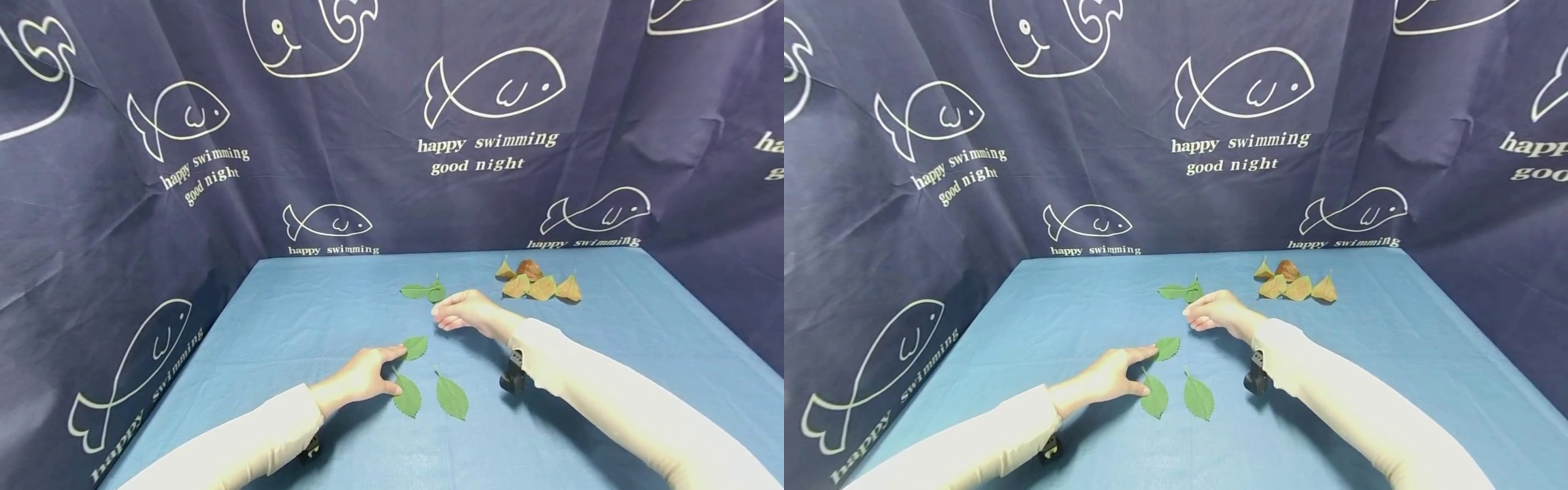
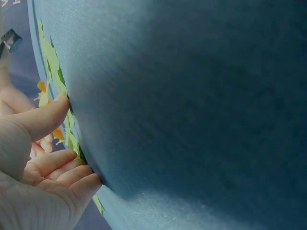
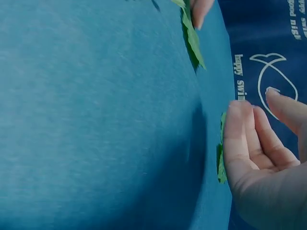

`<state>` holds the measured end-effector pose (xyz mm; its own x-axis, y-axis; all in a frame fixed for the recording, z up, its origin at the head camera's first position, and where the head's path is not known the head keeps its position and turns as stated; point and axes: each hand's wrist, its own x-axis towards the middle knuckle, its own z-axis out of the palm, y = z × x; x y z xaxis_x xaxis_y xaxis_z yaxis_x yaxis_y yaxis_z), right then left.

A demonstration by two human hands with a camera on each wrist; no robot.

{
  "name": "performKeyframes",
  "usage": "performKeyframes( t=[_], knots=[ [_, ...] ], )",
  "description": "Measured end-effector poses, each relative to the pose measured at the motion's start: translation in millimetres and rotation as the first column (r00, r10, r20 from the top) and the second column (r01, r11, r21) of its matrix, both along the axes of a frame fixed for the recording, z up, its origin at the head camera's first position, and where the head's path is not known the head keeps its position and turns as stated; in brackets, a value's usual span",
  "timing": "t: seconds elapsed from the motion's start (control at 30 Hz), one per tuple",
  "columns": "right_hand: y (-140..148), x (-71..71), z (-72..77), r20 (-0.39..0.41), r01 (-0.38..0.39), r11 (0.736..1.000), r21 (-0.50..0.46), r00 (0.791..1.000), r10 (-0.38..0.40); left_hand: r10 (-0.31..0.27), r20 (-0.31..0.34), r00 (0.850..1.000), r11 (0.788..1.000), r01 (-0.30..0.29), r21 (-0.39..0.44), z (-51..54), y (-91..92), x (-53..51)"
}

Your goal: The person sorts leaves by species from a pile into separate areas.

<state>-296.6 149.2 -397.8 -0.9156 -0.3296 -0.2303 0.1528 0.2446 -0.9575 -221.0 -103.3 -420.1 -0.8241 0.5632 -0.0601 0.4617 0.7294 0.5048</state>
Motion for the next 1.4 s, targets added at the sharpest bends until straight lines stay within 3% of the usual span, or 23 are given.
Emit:
performKeyframes(
  t=[0.33, 0.6, 1.03, 1.4],
  knots=[
    [1.6, 19.6, -5.5, 0.002, -0.121, 0.991, 0.053, 0.993, 0.121, -0.017, -0.009, 1.000, 1.000, 0.017, 0.004, 1.4, -0.1, 2.6],
    [3.4, 34.6, -8.7, 0.009, -0.243, 0.969, 0.052, 0.970, 0.243, -0.004, -0.001, 1.000, 1.000, 0.004, -0.012, 0.1, 0.5, 2.7],
    [3.7, 48.5, -15.9, -0.044, -0.346, 0.934, 0.089, 0.935, 0.351, -0.014, -0.020, 1.000, 1.000, 0.014, 0.000, 1.3, 0.5, 2.7],
    [-2.5, 61.8, -10.1, -0.167, -0.374, 0.877, 0.302, 0.885, 0.435, -0.002, -0.009, 1.000, 1.000, 0.002, 0.006, -0.5, 0.1, 1.5]
  ],
)
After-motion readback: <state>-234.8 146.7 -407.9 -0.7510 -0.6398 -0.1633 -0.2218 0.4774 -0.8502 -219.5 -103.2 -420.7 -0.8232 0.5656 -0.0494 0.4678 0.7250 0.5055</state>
